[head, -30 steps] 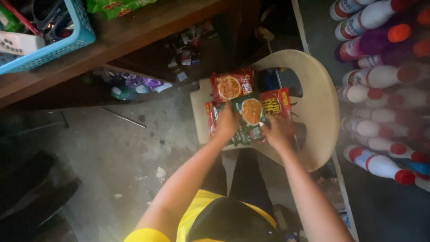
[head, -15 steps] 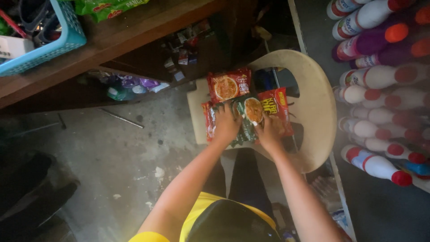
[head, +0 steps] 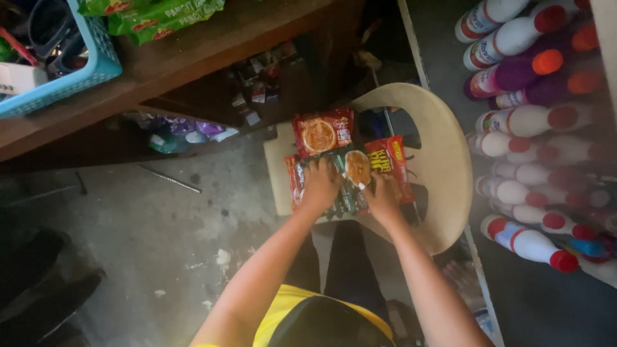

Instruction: Organizing and stocking instant noodle packets onto retail shelves in a store.

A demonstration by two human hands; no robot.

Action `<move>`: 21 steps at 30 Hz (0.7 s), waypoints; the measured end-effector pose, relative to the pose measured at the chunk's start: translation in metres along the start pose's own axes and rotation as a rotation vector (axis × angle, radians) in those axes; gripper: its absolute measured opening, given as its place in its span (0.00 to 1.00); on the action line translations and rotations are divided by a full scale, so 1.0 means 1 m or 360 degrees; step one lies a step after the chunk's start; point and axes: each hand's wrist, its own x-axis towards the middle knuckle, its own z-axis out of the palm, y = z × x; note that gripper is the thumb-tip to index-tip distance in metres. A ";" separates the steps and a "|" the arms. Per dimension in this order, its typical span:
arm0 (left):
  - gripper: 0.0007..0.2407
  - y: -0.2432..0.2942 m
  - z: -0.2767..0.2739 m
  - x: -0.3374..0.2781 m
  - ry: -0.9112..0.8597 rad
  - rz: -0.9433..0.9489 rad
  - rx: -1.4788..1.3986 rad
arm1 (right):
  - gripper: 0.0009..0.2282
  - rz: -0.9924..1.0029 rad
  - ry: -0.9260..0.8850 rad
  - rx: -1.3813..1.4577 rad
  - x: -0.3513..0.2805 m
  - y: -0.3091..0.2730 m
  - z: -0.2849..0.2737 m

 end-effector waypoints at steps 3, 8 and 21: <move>0.27 -0.002 -0.001 0.003 -0.0048 0.0014 0.0042 | 0.23 -0.0041 0.0049 0.0045 0.000 -0.002 0.002; 0.28 -0.005 0.001 0.003 0.0002 0.0069 0.0000 | 0.24 -0.0035 0.0041 -0.0037 -0.001 -0.006 -0.003; 0.31 0.052 -0.096 0.011 0.0186 0.0447 0.0188 | 0.12 0.0226 -0.0279 -0.0218 -0.045 -0.045 -0.152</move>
